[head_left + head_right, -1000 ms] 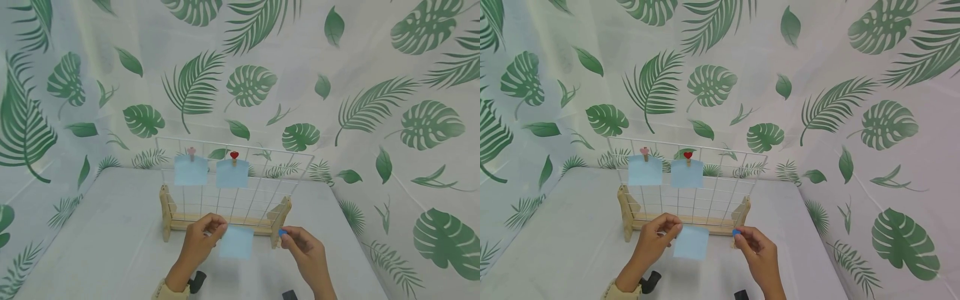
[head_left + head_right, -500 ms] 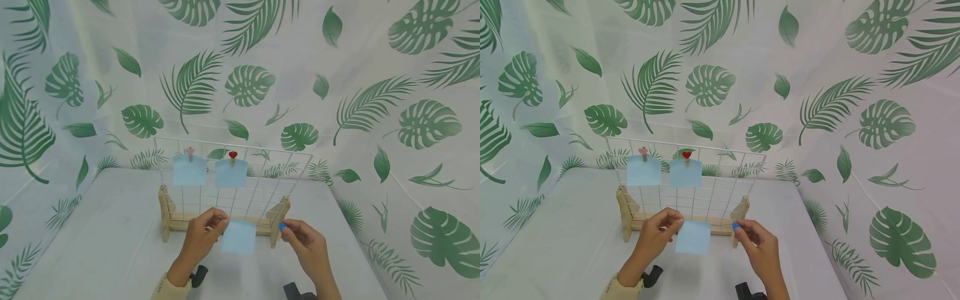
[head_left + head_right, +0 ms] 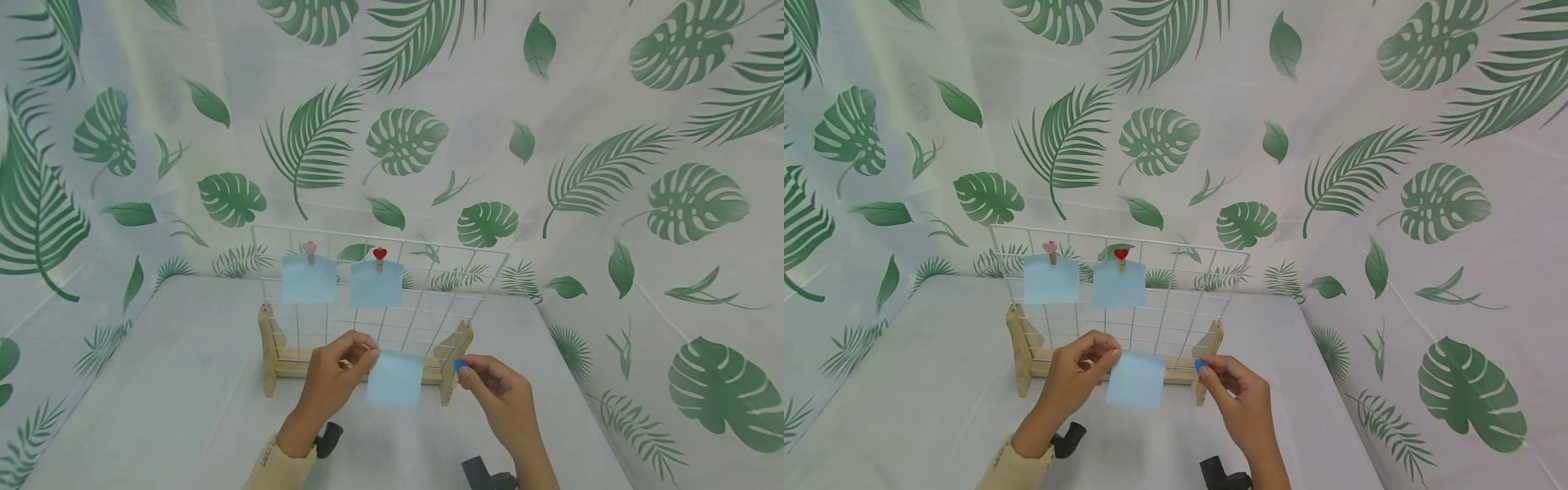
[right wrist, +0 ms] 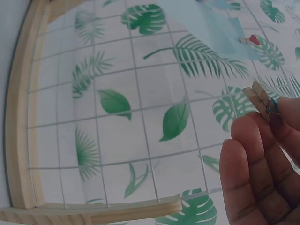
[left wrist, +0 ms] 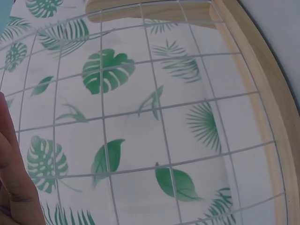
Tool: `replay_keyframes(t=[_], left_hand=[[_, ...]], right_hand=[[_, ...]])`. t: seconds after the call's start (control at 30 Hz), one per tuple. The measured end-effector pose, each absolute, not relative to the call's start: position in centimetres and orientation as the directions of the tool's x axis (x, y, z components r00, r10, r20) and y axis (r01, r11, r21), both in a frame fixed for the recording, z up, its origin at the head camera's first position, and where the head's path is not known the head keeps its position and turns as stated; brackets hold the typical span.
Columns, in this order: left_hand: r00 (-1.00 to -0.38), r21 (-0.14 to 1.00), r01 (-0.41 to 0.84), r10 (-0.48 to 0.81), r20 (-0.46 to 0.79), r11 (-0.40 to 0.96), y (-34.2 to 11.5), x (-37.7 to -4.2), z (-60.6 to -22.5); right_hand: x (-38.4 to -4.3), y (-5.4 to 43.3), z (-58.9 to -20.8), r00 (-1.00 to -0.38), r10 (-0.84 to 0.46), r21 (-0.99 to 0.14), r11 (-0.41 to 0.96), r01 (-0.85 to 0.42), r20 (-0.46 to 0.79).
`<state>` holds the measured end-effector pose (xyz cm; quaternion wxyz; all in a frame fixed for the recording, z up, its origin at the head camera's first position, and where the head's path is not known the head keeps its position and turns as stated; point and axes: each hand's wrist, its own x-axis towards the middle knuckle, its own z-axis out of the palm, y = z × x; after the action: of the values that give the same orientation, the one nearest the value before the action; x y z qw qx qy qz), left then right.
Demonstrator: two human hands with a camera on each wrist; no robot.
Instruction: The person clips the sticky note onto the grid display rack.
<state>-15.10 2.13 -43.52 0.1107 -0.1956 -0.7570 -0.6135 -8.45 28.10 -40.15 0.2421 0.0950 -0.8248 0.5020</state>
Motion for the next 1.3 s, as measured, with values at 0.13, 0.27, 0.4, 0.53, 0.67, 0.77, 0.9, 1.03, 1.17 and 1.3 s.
replay_keyframes(t=[0.13,0.27,0.4,0.53,0.67,0.77,0.9,1.03,1.17,1.3], left_hand=[[-0.895,0.881,0.441,0.158,0.418,0.169,2.3,-15.2,-43.3],[-0.890,0.880,0.450,0.162,0.427,0.154,2.5,-15.3,-43.0],[-0.887,0.878,0.455,0.166,0.431,0.148,2.6,-15.4,-42.6],[-0.883,0.875,0.461,0.172,0.436,0.150,2.7,-15.6,-42.5],[-0.881,0.874,0.465,0.176,0.440,0.143,2.8,-15.7,-42.3],[-0.880,0.873,0.465,0.181,0.438,0.148,2.9,-15.8,-42.1],[-0.879,0.873,0.467,0.182,0.442,0.136,3.1,-16.0,-41.8],[-0.875,0.874,0.472,0.180,0.449,0.117,3.3,-16.0,-41.6],[-0.874,0.877,0.471,0.182,0.450,0.094,3.5,-16.0,-41.6],[-0.876,0.883,0.464,0.186,0.445,0.075,3.7,-16.0,-41.6]], right_hand=[[-8.6,28.3,-40.0,-0.860,0.089,-0.775,0.487,-0.403,0.503],[-8.9,28.5,-39.8,-0.857,0.091,-0.779,0.473,-0.411,0.507],[-9.2,28.5,-39.6,-0.856,0.083,-0.784,0.454,-0.423,0.510],[-9.5,28.5,-39.5,-0.858,0.084,-0.786,0.454,-0.420,0.507],[-9.7,28.5,-39.2,-0.863,0.087,-0.794,0.447,-0.412,0.497],[-9.8,28.6,-39.1,-0.865,0.082,-0.798,0.437,-0.415,0.495],[-10.0,28.7,-38.9,-0.867,0.072,-0.802,0.426,-0.419,0.492],[-10.2,28.8,-38.7,-0.873,0.073,-0.807,0.424,-0.410,0.482],[-10.2,28.8,-38.5,-0.875,0.073,-0.810,0.423,-0.407,0.478],[-10.3,28.8,-38.3,-0.870,0.065,-0.804,0.419,-0.421,0.489]])
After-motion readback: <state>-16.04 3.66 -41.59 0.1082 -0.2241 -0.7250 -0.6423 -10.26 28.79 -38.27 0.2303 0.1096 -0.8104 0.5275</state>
